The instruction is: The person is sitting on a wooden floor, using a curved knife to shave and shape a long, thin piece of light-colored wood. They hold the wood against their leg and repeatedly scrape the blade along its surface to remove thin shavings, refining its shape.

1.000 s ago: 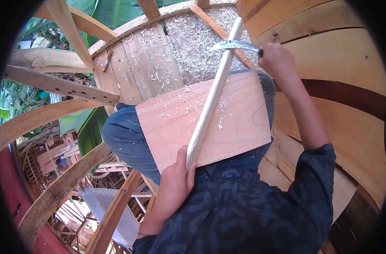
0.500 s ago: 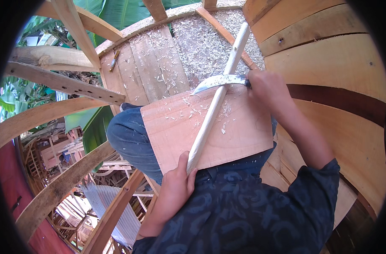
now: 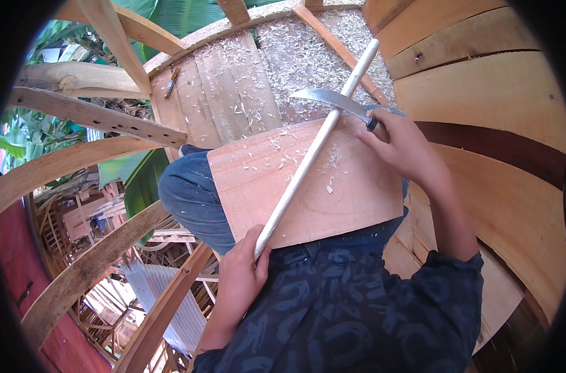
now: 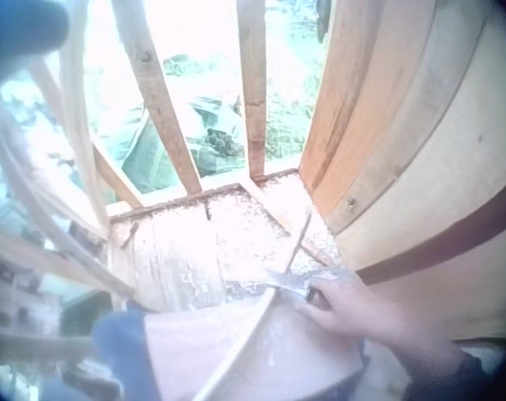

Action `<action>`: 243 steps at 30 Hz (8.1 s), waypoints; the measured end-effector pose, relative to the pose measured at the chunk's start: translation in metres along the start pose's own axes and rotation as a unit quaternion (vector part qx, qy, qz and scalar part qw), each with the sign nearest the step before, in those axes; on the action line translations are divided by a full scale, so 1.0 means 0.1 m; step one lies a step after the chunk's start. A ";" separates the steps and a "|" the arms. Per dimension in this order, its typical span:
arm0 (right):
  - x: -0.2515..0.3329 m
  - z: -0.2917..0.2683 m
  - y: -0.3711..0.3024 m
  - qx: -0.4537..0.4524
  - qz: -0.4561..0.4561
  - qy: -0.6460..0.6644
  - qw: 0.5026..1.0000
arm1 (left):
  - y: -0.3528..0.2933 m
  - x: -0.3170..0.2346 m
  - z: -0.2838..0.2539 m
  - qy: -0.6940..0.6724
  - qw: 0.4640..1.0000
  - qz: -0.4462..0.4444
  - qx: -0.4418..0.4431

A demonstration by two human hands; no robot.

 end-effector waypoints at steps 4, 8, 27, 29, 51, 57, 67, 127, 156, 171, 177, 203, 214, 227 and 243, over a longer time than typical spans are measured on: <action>-0.01 0.10 -0.17 0.069 0.002 0.120 0.990 | -0.06 0.06 -0.06 -0.045 0.997 -0.064 -0.007; -0.10 0.12 -0.28 0.025 0.001 0.103 0.994 | -0.08 0.15 -0.05 -0.032 0.997 -0.070 0.024; -0.15 0.13 -0.23 -0.035 -0.021 0.070 0.997 | -0.15 0.65 -0.11 -0.220 0.923 -0.147 0.278; -0.13 0.09 -0.22 -0.030 0.026 0.078 0.996 | -0.17 0.62 -0.13 -0.200 0.927 -0.152 0.278; 0.03 0.24 -0.33 -0.068 -0.029 0.009 0.997 | -0.18 0.83 -0.11 -0.179 0.922 -0.206 0.276; -0.06 0.22 -0.33 -0.126 0.027 0.006 0.992 | -0.19 0.88 -0.10 -0.149 0.928 -0.198 0.279; -0.28 -0.06 -0.24 -0.164 0.138 0.021 0.976 | -0.21 1.03 0.00 -0.172 0.930 -0.169 0.277; -0.01 0.49 -0.61 -0.084 -0.035 -0.040 0.995 | -0.29 0.60 0.07 0.021 0.986 -0.168 0.002; -0.02 0.35 -0.79 -0.130 0.008 -0.085 0.988 | -0.29 0.55 0.18 0.043 0.987 -0.150 -0.041; 0.09 0.50 -0.78 -0.075 0.005 -0.108 0.991 | -0.27 0.59 0.20 0.037 0.988 -0.144 -0.040; -0.56 -0.03 -0.72 -0.210 0.132 -0.117 0.962 | -0.30 0.59 0.22 0.043 0.986 -0.154 -0.037; -0.08 0.44 -0.74 -0.085 0.013 -0.114 0.990 | -0.26 0.52 0.22 0.038 0.987 -0.157 0.007; -0.51 -0.18 -0.84 -0.191 0.149 -0.156 0.958 | -0.32 0.59 0.25 0.041 0.984 -0.175 0.006; -0.40 0.04 -0.75 -0.185 0.107 -0.171 0.962 | -0.31 0.61 0.25 0.053 0.985 -0.160 0.029; -0.61 -0.01 -0.64 -0.229 0.107 -0.119 0.960 | -0.28 0.64 0.22 0.008 0.985 -0.159 0.067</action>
Point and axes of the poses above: each hand's wrist, its own y-axis towards the middle knuckle, its own z-axis out of the palm, x = y × z, the point moved 6 cm from there along y, towards the middle knuckle, and after that the axes turned 4 degrees about x, right-handed, at the moved point
